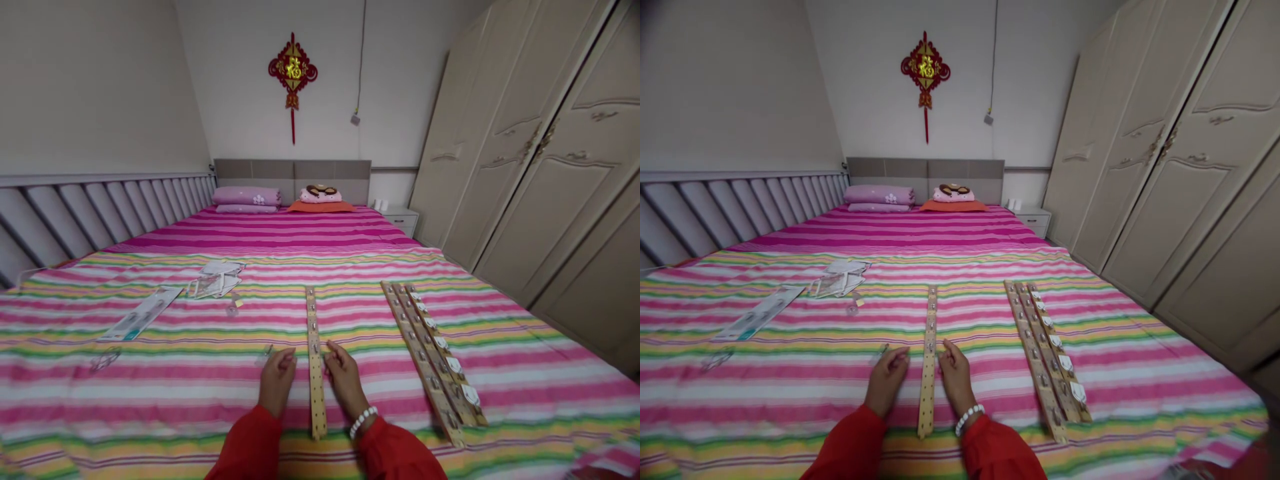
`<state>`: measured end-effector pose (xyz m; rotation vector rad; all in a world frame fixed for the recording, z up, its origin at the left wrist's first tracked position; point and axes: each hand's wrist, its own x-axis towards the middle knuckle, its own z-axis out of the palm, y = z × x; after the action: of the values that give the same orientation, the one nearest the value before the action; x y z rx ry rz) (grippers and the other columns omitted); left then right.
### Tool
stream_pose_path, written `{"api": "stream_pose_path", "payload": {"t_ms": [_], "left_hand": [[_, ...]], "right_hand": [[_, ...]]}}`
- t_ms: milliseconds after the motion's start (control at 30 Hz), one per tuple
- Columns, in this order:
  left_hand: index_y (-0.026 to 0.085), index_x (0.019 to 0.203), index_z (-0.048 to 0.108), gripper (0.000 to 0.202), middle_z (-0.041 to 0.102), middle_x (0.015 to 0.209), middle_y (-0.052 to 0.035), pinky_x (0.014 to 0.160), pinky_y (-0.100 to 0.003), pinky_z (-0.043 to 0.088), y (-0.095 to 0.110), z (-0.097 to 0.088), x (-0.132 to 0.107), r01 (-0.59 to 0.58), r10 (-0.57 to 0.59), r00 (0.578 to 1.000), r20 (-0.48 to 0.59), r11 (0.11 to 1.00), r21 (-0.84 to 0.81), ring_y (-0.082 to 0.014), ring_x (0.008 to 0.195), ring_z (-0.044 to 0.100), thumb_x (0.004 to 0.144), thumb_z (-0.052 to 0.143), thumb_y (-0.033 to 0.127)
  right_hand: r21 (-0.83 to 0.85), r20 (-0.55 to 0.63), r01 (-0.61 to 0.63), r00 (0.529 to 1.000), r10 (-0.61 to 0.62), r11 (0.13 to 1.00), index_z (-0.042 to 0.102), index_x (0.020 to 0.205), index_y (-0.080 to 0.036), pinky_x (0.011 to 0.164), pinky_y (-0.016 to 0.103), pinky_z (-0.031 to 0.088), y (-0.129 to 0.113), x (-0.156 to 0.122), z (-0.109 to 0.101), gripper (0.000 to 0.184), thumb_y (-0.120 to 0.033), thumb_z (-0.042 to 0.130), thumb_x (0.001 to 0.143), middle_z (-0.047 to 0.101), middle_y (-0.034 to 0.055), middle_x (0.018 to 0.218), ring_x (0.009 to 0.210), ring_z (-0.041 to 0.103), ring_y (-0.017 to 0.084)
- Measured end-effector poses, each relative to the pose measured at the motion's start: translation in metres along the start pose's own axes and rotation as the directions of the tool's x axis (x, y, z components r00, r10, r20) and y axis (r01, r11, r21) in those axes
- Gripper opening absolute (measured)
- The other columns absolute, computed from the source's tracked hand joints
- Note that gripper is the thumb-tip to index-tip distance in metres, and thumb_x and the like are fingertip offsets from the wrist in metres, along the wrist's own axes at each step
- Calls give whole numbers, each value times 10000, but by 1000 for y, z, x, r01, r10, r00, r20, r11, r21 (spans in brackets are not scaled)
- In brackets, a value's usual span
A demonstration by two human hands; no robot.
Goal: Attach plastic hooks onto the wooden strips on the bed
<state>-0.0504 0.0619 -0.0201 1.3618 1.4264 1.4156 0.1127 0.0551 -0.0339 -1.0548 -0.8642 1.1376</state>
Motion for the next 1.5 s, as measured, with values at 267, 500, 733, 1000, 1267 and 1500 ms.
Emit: {"api": "stream_pose_path", "payload": {"t_ms": [267, 500, 733, 1000, 1267, 1500], "left_hand": [[126, 922, 657, 398, 637, 937, -141, 903, -473, 428, -10, -57, 19, -95, 219, 967, -128, 781, 617, -311, 978, 559, 676, 582, 429], [172, 865, 629, 256, 665, 824, -75, 770, -391, 492, -9, -53, 16, -85, 147, 984, -96, 876, 475, -243, 794, 618, 671, 571, 328], [160, 798, 655, 347, 706, 750, -67, 674, -304, 510, 20, -47, 9, 64, -64, 998, 18, 998, -5, -191, 705, 641, 574, 690, 423], [157, 815, 685, 355, 682, 676, -27, 646, -290, 501, 57, -30, -8, 132, -122, 934, 335, 991, -7, -172, 667, 628, 535, 733, 369], [145, 871, 670, 458, 674, 666, -16, 667, -298, 507, 54, -15, -16, 245, -192, 910, 367, 964, -102, -164, 661, 636, 497, 774, 388], [124, 813, 665, 459, 700, 727, -60, 683, -296, 510, 44, 1, -21, 347, -295, 930, 219, 902, -257, -176, 710, 648, 473, 801, 400]], "right_hand": [[82, -33, -52, 998, 55, 995, 658, 810, -146, 410, 207, 320, -6, -3, 0, 280, -350, 708, 626, 530, -64, 491, 416, 441, 90], [128, -47, -71, 996, 78, 989, 656, 753, -144, 396, 212, 314, -18, -13, -4, 288, -370, 738, 595, 572, -36, 500, 388, 440, 84], [59, 12, -88, 996, 88, 994, 680, 745, -154, 388, 203, 294, -27, -27, -1, 277, -412, 724, 656, 541, -47, 467, 388, 410, 80], [-118, 106, 156, 984, -144, 981, 753, 797, -184, 658, 306, 492, -50, -42, 18, 265, -403, 748, 648, 658, 58, 786, 730, 599, 194], [-79, 102, 38, 994, -30, 996, 675, 638, -172, 461, 232, 400, -43, -50, 12, 281, -432, 772, 590, 587, -17, 523, 473, 482, 112], [49, 25, -156, 988, 155, 987, 604, 619, -161, 415, 215, 368, -32, -49, 11, 281, -388, 762, 565, 561, -38, 430, 375, 467, 93]]}}
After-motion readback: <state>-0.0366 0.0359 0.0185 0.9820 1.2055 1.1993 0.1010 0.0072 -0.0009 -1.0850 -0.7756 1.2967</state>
